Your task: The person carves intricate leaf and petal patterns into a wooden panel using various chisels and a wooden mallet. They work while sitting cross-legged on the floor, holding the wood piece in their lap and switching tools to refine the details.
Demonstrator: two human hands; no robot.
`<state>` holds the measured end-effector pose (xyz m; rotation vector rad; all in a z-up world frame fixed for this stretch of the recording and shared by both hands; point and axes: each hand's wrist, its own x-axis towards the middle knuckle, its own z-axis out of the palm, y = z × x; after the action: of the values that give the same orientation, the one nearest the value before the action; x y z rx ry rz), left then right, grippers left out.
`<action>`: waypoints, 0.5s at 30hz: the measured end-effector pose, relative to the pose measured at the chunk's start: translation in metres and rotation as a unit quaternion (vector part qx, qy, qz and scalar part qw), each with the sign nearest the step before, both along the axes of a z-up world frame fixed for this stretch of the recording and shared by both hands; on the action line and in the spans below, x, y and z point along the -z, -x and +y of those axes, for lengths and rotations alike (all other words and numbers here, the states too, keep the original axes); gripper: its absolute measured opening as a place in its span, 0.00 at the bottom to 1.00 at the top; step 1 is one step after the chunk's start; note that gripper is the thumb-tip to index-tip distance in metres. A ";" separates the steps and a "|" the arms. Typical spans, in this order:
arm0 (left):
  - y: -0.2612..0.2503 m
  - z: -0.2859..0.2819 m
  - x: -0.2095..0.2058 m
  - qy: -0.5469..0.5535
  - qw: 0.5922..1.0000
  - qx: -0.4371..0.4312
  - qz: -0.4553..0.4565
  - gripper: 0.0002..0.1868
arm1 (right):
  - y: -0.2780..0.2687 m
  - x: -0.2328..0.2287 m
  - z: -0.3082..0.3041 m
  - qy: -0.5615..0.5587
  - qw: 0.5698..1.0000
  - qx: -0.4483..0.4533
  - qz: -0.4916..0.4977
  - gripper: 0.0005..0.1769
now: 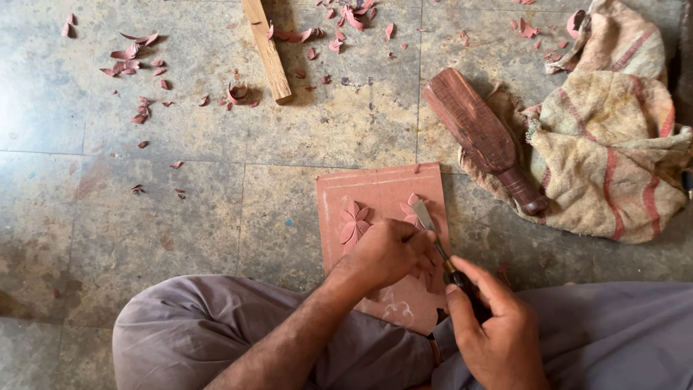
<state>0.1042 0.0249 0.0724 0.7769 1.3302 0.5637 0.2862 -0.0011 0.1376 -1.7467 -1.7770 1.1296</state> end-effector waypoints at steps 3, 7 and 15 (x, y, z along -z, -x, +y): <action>-0.001 0.005 -0.001 -0.029 0.992 0.038 0.118 0.19 | 0.003 -0.001 -0.001 0.016 1.000 0.010 -0.017 0.20; -0.004 0.007 0.004 -0.004 0.998 0.009 0.069 0.17 | 0.003 0.000 -0.003 0.050 0.997 0.037 -0.036 0.21; -0.005 0.008 0.013 0.003 0.997 0.019 0.077 0.18 | -0.001 0.014 -0.008 0.035 0.998 0.057 0.019 0.22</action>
<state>0.1092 0.0325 0.0596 0.8531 1.4551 0.4763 0.2869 -0.0088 0.1239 -1.8291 -1.6115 1.1827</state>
